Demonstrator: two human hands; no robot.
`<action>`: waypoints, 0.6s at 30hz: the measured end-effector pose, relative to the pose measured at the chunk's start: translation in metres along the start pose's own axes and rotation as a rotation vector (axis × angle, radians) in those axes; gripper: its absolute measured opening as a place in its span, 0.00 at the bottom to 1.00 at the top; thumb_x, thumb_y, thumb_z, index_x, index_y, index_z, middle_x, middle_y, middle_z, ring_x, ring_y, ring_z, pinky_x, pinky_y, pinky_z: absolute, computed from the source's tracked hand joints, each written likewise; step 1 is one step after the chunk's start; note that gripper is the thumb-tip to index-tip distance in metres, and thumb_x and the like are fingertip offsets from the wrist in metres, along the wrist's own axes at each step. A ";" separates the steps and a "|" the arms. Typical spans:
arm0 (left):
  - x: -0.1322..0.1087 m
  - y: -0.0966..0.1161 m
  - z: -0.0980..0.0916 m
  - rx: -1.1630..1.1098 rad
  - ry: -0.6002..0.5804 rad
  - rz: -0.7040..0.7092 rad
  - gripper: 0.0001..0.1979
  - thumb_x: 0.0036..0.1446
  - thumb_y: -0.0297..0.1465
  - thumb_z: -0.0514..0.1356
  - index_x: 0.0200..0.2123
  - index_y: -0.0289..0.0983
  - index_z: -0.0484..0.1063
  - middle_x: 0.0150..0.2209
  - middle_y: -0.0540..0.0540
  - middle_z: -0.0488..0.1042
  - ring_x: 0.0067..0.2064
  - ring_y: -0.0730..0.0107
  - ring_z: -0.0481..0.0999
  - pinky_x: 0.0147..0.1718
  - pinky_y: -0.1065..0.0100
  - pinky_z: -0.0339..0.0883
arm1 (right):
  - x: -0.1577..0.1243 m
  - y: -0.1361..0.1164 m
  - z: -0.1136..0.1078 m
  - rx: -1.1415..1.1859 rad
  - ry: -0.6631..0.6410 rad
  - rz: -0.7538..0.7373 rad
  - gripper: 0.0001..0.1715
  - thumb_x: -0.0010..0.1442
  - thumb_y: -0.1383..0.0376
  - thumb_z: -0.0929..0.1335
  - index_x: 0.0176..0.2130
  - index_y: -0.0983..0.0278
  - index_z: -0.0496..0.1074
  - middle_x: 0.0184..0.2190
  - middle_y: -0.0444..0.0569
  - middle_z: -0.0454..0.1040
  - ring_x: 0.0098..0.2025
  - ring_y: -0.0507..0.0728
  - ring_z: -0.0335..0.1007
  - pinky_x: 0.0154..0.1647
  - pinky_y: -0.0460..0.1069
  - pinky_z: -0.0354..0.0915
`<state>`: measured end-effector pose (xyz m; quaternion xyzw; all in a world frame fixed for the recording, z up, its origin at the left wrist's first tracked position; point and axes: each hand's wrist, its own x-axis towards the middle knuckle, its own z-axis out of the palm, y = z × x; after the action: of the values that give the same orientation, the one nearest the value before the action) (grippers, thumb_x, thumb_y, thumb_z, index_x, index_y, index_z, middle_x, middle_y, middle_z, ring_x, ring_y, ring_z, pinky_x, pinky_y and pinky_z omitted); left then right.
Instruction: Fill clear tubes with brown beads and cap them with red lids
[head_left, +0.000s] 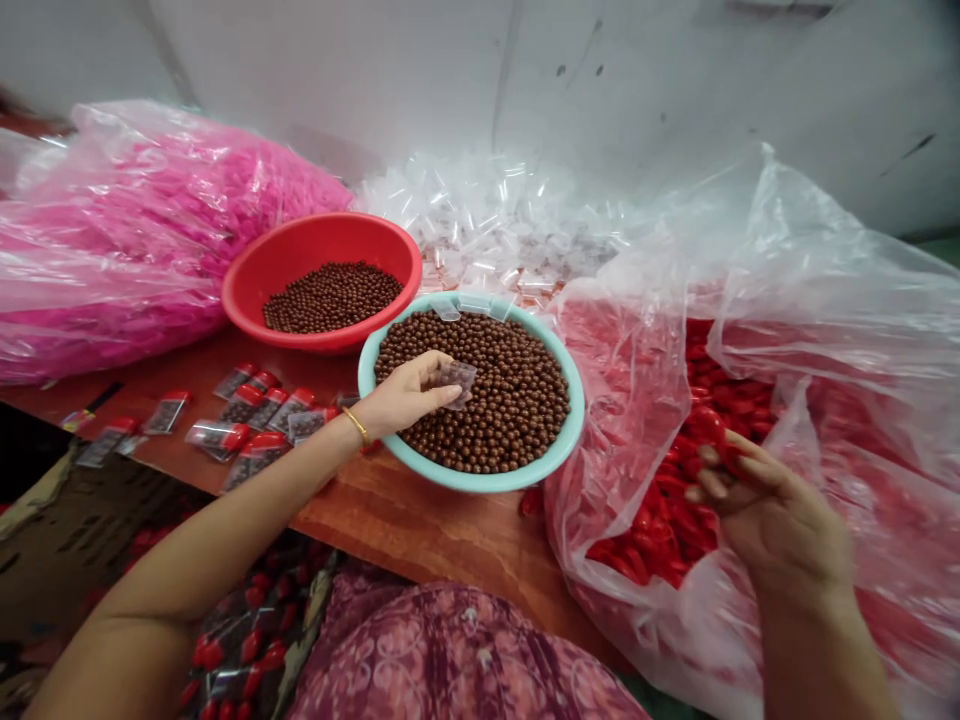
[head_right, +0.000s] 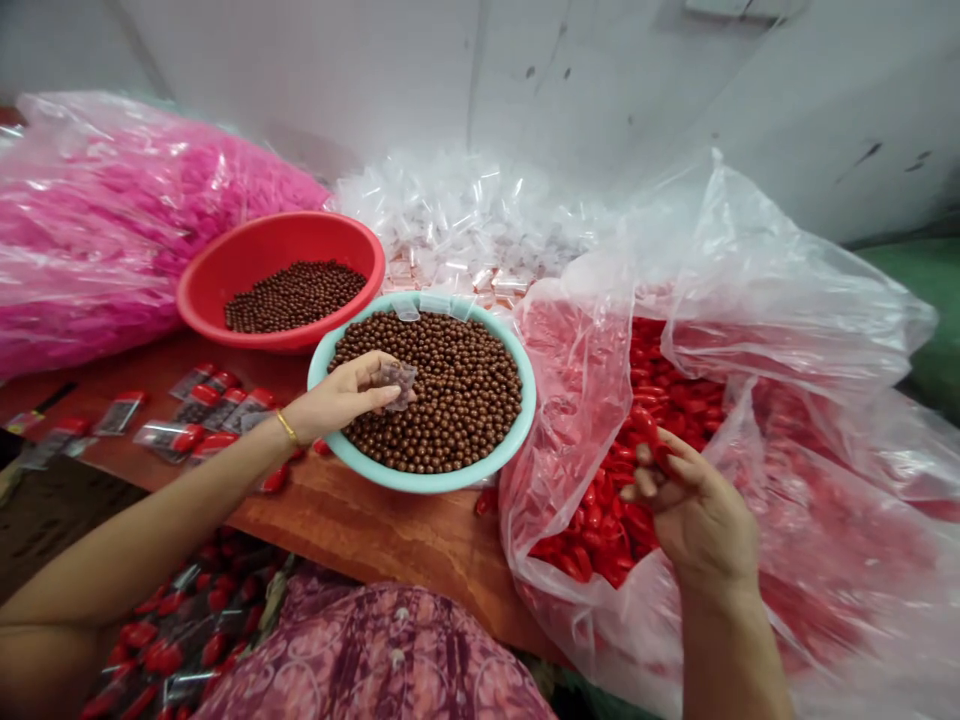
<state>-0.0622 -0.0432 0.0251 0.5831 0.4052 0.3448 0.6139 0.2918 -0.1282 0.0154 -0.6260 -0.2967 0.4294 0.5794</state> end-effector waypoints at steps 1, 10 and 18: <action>-0.002 -0.001 0.001 -0.005 -0.010 0.007 0.09 0.52 0.25 0.57 0.38 0.33 0.64 0.36 0.48 0.73 0.38 0.76 0.74 0.41 0.71 0.67 | -0.004 -0.006 0.012 0.024 -0.050 -0.021 0.06 0.52 0.59 0.66 0.28 0.54 0.73 0.25 0.49 0.68 0.18 0.51 0.58 0.18 0.52 0.62; -0.009 -0.012 0.013 0.149 0.018 0.148 0.15 0.50 0.27 0.59 0.43 0.32 0.68 0.43 0.43 0.74 0.45 0.70 0.72 0.49 0.66 0.64 | -0.024 -0.011 0.135 -0.037 -0.532 -0.070 0.20 0.47 0.53 0.73 0.38 0.61 0.73 0.25 0.41 0.72 0.22 0.48 0.67 0.26 0.48 0.69; -0.012 -0.018 0.014 0.176 0.010 0.186 0.13 0.51 0.31 0.59 0.41 0.33 0.68 0.36 0.47 0.71 0.37 0.72 0.69 0.36 0.70 0.65 | -0.027 0.001 0.165 -0.225 -0.630 -0.261 0.20 0.53 0.53 0.69 0.41 0.63 0.69 0.27 0.42 0.73 0.25 0.48 0.68 0.31 0.46 0.67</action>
<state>-0.0561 -0.0616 0.0087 0.6682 0.3811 0.3660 0.5238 0.1341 -0.0741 0.0260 -0.4797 -0.5836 0.4883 0.4369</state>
